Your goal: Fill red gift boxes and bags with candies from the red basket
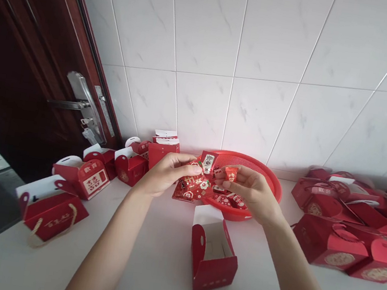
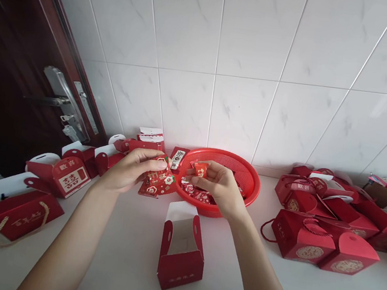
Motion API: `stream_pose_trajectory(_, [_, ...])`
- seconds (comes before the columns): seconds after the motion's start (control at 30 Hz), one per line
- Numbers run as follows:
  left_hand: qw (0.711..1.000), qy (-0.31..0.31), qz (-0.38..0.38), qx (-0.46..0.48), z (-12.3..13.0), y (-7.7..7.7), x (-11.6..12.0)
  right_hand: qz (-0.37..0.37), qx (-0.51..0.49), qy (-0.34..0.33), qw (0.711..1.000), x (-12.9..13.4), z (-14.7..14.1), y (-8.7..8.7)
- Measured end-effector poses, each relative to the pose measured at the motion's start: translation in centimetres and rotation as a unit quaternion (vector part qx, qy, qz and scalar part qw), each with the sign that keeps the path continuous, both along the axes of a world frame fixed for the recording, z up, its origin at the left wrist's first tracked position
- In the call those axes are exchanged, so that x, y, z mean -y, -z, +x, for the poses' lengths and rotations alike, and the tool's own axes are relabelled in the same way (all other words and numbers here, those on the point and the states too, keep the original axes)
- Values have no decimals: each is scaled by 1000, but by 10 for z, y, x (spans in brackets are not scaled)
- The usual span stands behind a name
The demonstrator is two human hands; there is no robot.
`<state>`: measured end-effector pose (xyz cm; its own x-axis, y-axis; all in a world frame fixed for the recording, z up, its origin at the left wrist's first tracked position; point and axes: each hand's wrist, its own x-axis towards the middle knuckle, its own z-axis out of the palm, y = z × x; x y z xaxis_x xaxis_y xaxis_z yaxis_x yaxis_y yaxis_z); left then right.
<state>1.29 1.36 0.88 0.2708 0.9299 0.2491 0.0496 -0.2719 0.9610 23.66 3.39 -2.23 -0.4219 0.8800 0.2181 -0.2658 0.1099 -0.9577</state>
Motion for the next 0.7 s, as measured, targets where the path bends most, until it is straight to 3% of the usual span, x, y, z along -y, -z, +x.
stream_pose_trajectory(0.2, [1000, -9, 1, -8, -6, -1, 1, 87, 97, -5, 991, 6, 8, -6])
stream_pose_trajectory(0.33, [1000, -5, 2, -14, -7, -2, 3, 161, 246, -39, 955, 15, 9, -10])
stream_pose_trajectory(0.53, [1000, 12, 4, -12, -5, -2, 3, 174, 409, -125, 887, 31, -1, -11])
stream_pose_trajectory(0.63, [1000, 14, 7, -15, -5, -1, 2, 173, 456, -162, 858, 36, -1, -12])
stream_pose_trajectory(0.7, [1000, 18, 6, -18, -5, -1, 2, 173, 456, -166, 857, 37, 1, -13])
